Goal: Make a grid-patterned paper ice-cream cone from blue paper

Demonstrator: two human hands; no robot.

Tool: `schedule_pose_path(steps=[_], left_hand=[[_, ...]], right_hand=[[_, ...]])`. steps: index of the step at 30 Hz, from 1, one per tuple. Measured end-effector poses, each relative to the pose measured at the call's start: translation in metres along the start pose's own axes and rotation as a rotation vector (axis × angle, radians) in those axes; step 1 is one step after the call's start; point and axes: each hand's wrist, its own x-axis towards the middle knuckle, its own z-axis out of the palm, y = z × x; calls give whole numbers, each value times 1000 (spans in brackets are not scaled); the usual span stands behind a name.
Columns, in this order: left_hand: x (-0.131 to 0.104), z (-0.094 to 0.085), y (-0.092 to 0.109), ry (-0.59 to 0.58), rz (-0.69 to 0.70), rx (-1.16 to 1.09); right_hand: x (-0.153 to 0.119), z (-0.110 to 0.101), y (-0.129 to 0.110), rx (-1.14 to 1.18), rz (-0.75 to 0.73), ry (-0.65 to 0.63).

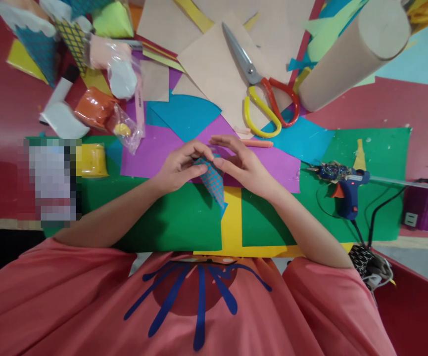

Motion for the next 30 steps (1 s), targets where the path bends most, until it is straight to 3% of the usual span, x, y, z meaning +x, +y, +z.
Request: schedule_pose_path(steps=[11,18,25,30], left_hand=[[0,0,0,-3,-13,51],[4,-4,-2,105,8,50],[5,-3,0,93,28,150],[6,-1,1,64,17,207]], right_hand=[[0,2,6,319,170,-93],[-1,-4,10,470,166,-96],[-3,-4,2,365,245,-128],[-3,3,-5,294,247,-69]])
